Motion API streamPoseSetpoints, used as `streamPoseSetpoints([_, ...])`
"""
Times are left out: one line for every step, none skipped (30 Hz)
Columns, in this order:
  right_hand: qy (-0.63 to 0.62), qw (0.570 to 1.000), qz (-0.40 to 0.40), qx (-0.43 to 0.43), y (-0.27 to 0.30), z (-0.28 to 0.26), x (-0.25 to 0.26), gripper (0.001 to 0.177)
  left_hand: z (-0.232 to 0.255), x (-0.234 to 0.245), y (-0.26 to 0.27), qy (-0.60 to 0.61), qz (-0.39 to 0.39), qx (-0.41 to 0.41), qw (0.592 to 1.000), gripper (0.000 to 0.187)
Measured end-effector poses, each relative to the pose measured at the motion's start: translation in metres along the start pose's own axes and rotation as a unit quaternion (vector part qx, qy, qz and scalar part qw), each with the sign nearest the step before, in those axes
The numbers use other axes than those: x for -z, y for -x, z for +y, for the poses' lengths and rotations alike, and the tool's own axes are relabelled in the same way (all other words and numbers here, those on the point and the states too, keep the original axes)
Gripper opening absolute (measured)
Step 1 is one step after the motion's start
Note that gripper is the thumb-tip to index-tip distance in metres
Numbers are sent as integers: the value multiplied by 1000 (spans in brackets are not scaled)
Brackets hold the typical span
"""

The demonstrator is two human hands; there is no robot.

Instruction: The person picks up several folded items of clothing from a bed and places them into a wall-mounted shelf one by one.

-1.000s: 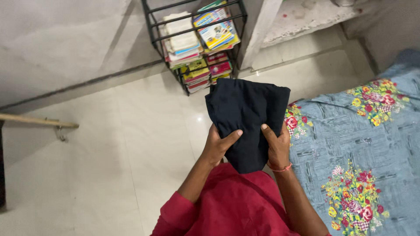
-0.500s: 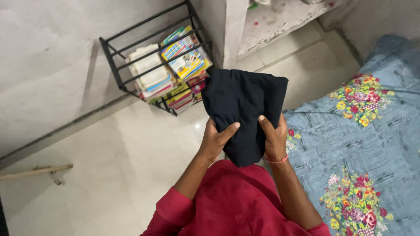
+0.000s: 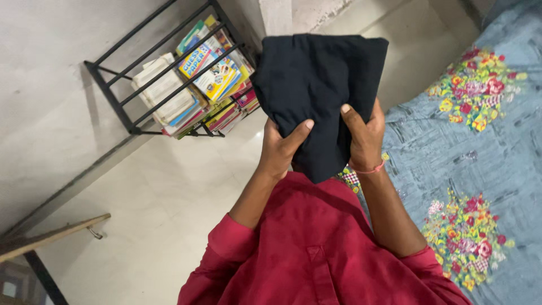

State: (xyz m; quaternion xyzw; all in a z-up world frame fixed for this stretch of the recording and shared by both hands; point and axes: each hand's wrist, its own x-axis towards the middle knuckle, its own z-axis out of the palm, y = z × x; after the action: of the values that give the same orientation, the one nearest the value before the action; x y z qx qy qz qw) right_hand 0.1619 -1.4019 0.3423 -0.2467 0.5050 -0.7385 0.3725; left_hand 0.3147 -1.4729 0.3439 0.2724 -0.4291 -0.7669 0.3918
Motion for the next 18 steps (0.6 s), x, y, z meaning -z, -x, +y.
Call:
streamPoseSetpoints([-2,1000,1,2,-7,0,0,46,0,1,-8,2,1,14,1000,50])
streamPoseSetpoints([-5,1000,1,5,-14,2,0,46,-1,1,-16,4,3,27,1000,49])
streamPoseSetpoints([-8,1000,1,7,-21,3,1,46,-3,2,-23,5,-1,30,1000,48])
streamPoseSetpoints([-2,1000,4,7,-30,5,1,46,-4,3,-31,5,-3,30,1000,48])
streamPoseSetpoints([4,1000,6,8,-38,7,0,46,-4,4,-41,5,-5,31,999,47])
streamPoseSetpoints([9,1000,8,8,-46,10,-2,45,-3,7,-50,4,-5,35,999,47])
streamPoseSetpoints([15,1000,18,4,-55,13,-4,45,-3,10,-61,3,-5,39,999,47])
streamPoseSetpoints([21,999,28,2,-65,15,-6,45,-1,13,-73,1,-6,42,999,47])
streamPoseSetpoints([27,999,38,-1,-74,18,-9,44,0,16,-84,4,-11,45,999,48])
streamPoseSetpoints([21,999,41,0,-84,20,-12,45,3,18,-96,6,-18,46,999,48])
streamPoseSetpoints([16,999,45,0,-93,20,-15,46,6,20,-108,8,-26,48,999,48])
streamPoseSetpoints([10,999,50,2,-102,20,-18,47,9,21,-120,5,-31,48,998,48])
streamPoseSetpoints([10,999,49,13,-112,21,-21,47,12,21,-132,2,-36,49,998,49])
streamPoseSetpoints([11,998,49,24,-121,21,-22,47,14,22,-144,-2,-43,52,998,49])
streamPoseSetpoints([11,998,50,34,-129,23,-23,47,16,23,-155,-14,-48,51,997,48])
streamPoseSetpoints([10,997,54,45,-136,24,-24,47,18,23,-166,-26,-54,51,997,47])
streamPoseSetpoints([9,997,57,56,-143,27,-24,46,19,24,-176,-37,-60,52,996,46])
streamPoseSetpoints([9,996,58,68,-151,27,-22,46,20,23,-186,-27,-72,54,996,47])
